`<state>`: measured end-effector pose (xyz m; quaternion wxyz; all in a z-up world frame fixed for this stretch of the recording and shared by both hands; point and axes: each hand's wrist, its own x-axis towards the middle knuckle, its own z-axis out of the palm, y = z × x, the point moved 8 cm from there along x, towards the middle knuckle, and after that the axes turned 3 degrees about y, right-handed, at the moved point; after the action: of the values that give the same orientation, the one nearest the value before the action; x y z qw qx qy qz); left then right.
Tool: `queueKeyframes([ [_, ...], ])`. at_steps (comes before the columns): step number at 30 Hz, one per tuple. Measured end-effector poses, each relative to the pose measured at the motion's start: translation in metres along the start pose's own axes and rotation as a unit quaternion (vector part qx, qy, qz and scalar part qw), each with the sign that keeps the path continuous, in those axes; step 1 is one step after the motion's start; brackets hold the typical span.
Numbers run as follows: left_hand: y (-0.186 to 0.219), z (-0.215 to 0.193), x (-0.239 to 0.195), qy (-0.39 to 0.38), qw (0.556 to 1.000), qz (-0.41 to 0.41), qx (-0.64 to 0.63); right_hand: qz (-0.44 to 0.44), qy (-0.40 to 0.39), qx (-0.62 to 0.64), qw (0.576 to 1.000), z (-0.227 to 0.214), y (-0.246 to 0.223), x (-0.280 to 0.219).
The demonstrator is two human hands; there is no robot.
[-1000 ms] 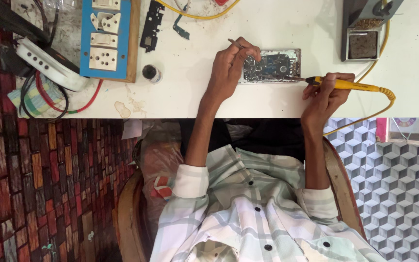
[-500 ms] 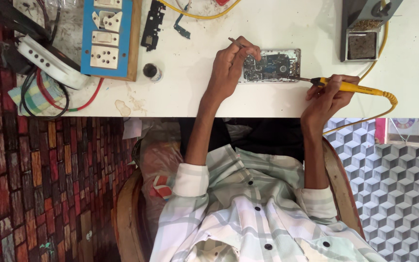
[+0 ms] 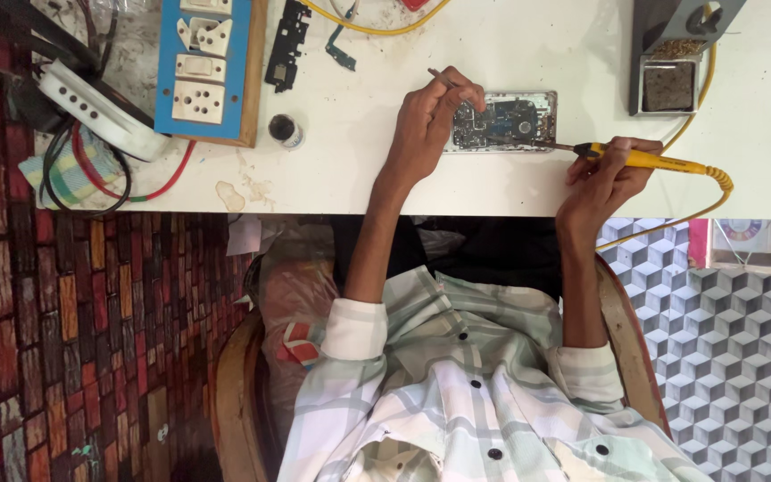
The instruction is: The person uses a soldering iron and solder wire to work on a small circuit board placed on a white workbench. They repeatedly apply heat and solder to various points on the board while holding it steady with their other hand.
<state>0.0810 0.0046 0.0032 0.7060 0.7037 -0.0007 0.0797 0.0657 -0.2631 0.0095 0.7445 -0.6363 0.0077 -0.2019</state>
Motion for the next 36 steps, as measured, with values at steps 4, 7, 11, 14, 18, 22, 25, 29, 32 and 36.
queueKeyframes([
  [4, 0.019, 0.0, -0.002, 0.001, 0.992, 0.122, -0.02, 0.0, -0.015, -0.008, 1.0, 0.001, 0.0, 0.001],
  [7, 0.019, -0.001, -0.002, 0.002, 0.992, 0.122, -0.015, 0.009, -0.021, -0.017, 1.0, 0.002, 0.001, 0.0],
  [11, 0.016, 0.0, -0.001, 0.001, 0.996, 0.088, -0.011, -0.002, -0.01, 0.0, 1.0, -0.001, -0.001, 0.0],
  [14, 0.012, -0.002, -0.001, 0.0, 0.999, 0.049, -0.001, -0.01, -0.01, 0.007, 1.0, 0.002, -0.003, 0.0],
  [18, 0.026, 0.0, -0.003, 0.002, 0.989, 0.146, -0.026, -0.007, -0.009, -0.021, 1.0, 0.0, -0.003, 0.001],
  [22, 0.018, 0.0, -0.001, 0.001, 0.995, 0.102, -0.019, 0.005, -0.006, -0.032, 0.999, 0.002, -0.002, -0.001],
  [25, 0.02, 0.0, -0.002, -0.001, 0.992, 0.126, -0.029, -0.003, -0.018, -0.032, 0.999, 0.004, -0.005, 0.0],
  [29, 0.019, 0.001, -0.003, -0.001, 0.992, 0.125, -0.032, 0.003, -0.007, -0.011, 1.0, 0.002, -0.005, 0.001],
  [32, 0.016, 0.0, -0.001, 0.002, 0.995, 0.102, -0.023, -0.001, -0.007, -0.008, 1.0, 0.003, -0.005, 0.001],
  [36, 0.02, 0.0, -0.004, -0.001, 0.991, 0.13, -0.033, 0.002, -0.011, -0.018, 1.0, 0.001, -0.003, -0.002],
])
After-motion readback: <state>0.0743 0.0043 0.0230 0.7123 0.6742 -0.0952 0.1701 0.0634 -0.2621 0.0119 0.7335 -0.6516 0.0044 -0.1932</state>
